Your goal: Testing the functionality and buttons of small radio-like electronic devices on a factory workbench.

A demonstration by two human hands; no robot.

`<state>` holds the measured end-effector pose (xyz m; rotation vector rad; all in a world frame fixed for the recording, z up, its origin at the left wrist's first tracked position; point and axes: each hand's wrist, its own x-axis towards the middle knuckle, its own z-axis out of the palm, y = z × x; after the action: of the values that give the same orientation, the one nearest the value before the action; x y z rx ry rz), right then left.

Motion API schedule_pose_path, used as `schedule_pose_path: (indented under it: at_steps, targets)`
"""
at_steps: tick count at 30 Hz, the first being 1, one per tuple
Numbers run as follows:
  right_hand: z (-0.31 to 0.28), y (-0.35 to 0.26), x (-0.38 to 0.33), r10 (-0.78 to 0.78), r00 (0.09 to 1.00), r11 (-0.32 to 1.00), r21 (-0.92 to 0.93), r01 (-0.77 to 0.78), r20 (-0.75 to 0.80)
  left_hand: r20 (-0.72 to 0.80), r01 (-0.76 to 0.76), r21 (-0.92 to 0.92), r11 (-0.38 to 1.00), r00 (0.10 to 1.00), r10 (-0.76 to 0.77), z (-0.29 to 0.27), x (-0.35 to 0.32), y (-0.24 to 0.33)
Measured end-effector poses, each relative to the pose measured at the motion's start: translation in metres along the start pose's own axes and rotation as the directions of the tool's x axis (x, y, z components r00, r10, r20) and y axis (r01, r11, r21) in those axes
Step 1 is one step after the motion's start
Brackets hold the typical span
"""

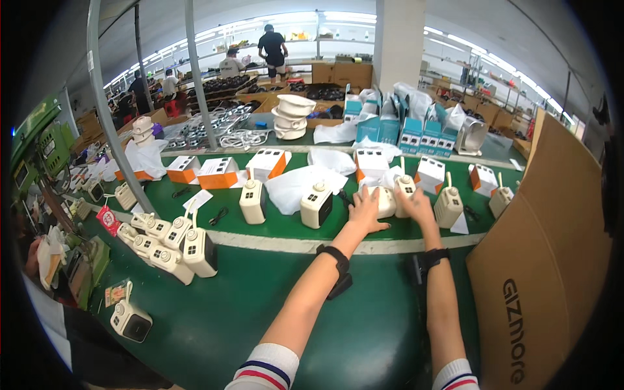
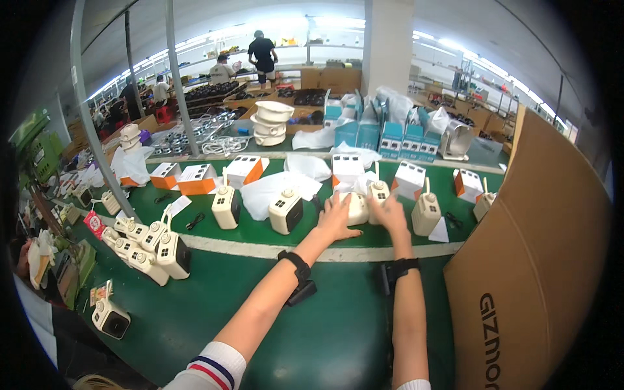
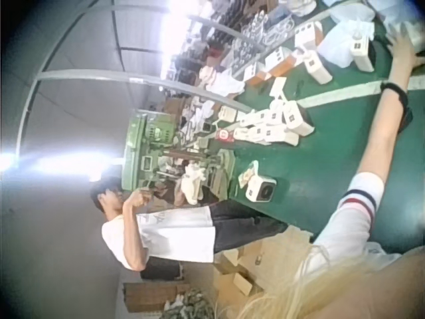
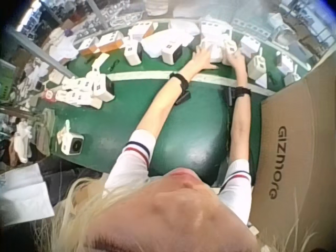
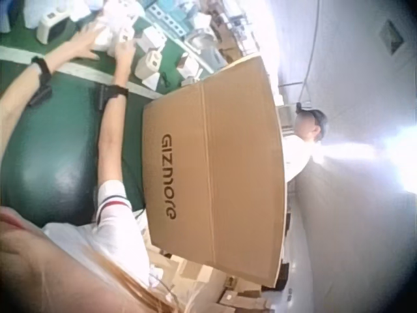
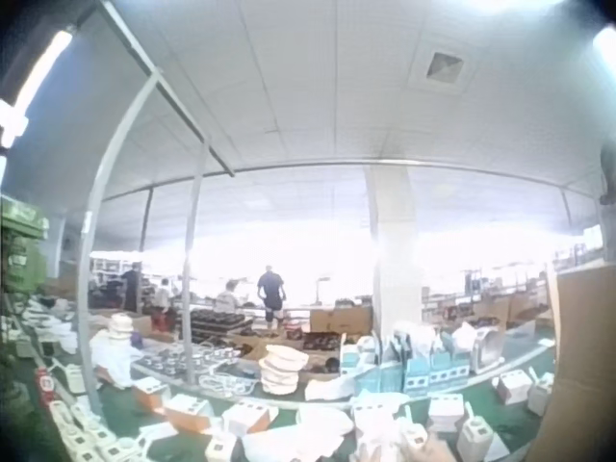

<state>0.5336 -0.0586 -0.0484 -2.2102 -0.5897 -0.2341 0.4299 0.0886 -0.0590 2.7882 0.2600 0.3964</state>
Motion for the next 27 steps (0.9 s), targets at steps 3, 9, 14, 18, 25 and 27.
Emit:
schedule_pose_path:
  at_steps: [3,9,14,18,25,27]
  targets:
    - [-0.002,0.007,-0.002,-0.090,0.996,0.995,-0.038,0.090,0.007,-0.002,0.039,-0.114,0.993,0.999,-0.040,0.005,0.016,-0.010]
    - [-0.066,0.004,-0.009,0.383,0.918,0.778,0.499,-0.381,0.103,-0.085,0.183,-0.351,0.918,0.970,-0.226,-0.038,-0.020,0.017]
    - [-0.110,-0.033,-0.066,0.176,0.937,0.971,0.100,-0.215,0.302,0.296,0.300,-0.954,0.022,0.949,-0.105,-0.085,-0.097,0.029]
    - [-0.110,-0.077,-0.160,-0.101,0.947,0.993,0.081,0.080,0.304,0.130,0.130,-0.991,0.018,0.991,-0.012,-0.090,-0.180,0.029]
    - [-0.148,-0.159,-0.299,-0.212,0.859,0.977,0.103,0.186,0.465,0.033,-0.075,-0.803,0.591,0.985,0.170,-0.100,-0.317,0.005]
    - [-0.153,-0.173,-0.327,-0.204,0.768,0.979,0.128,0.160,0.606,0.071,-0.029,-0.807,0.590,0.987,0.145,-0.115,-0.350,0.009]
